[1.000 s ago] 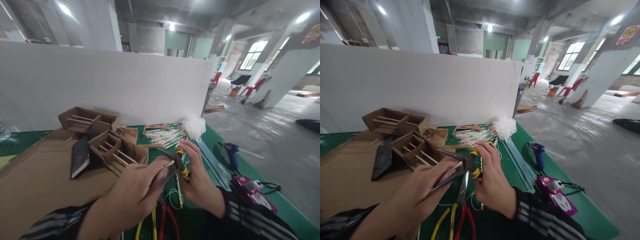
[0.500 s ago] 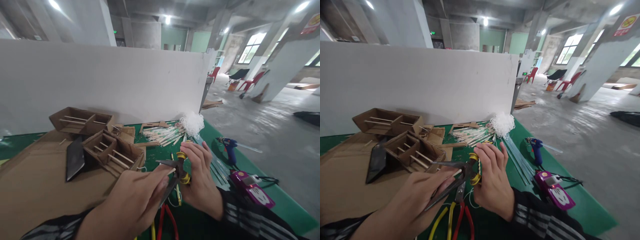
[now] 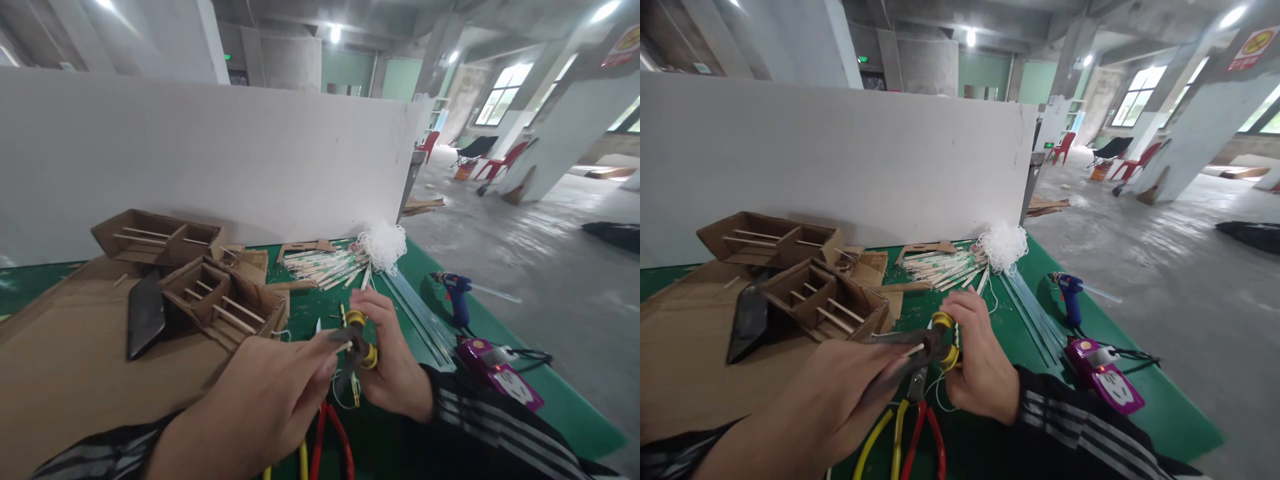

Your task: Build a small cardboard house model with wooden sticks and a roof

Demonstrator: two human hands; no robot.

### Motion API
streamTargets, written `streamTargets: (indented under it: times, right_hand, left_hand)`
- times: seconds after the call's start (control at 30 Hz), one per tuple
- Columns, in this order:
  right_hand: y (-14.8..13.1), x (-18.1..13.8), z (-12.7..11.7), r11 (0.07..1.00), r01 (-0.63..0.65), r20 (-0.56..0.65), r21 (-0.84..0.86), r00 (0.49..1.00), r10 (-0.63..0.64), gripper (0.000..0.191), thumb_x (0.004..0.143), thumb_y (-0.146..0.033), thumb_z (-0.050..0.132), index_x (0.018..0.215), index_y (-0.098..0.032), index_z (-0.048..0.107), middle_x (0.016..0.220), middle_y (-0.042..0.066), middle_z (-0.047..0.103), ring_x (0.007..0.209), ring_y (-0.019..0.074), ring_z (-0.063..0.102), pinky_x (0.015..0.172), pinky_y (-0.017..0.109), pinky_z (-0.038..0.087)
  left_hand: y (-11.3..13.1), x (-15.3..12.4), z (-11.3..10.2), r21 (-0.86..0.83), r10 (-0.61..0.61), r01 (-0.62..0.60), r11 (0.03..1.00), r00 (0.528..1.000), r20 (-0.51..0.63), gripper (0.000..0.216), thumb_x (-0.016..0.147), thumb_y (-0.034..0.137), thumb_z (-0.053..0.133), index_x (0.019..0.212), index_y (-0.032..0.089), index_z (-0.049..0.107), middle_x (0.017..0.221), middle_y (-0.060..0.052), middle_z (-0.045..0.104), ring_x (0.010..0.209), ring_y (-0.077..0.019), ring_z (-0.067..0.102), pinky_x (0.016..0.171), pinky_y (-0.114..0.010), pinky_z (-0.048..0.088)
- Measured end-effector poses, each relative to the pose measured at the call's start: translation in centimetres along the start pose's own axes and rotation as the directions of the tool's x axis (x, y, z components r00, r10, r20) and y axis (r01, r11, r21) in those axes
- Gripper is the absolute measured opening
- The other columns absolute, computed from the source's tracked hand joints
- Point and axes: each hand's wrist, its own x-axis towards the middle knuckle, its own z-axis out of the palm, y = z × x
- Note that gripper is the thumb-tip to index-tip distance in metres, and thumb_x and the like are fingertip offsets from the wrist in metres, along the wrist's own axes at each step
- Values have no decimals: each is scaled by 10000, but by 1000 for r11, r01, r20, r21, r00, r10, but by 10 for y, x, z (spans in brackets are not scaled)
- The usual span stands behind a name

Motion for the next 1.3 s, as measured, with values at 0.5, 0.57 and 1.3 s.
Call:
streamTargets:
  times: [0.5,0.57,1.3]
  right_hand:
    - [-4,-2,3,971,-118,77,-209,988,136,688,647,-14,506,1300,-211,418,1232,127,568,1086,318,540,910,518,447]
    - [-5,-3,5,981,-166,106,-105,978,177,708,639,17,477,1301,-227,414,1190,103,587,1057,283,582,890,456,486]
    - [14,-18,13,997,-16,-107,70,994,24,597,751,-112,563,1308,-266,410,1307,142,539,1113,300,600,871,501,534]
  left_hand:
    - [-3,-2,3,87,-45,49,995,998,-46,258,1038,236,302,1108,235,549,847,-4,732,627,-178,683,549,-278,441]
    - [-4,-2,5,121,-72,75,990,997,-32,285,1042,240,281,1111,234,557,799,-2,727,609,-187,678,535,-282,428]
    - [13,-10,3,54,39,-48,997,988,151,223,919,120,445,1078,273,476,745,43,644,550,-182,564,478,-351,225]
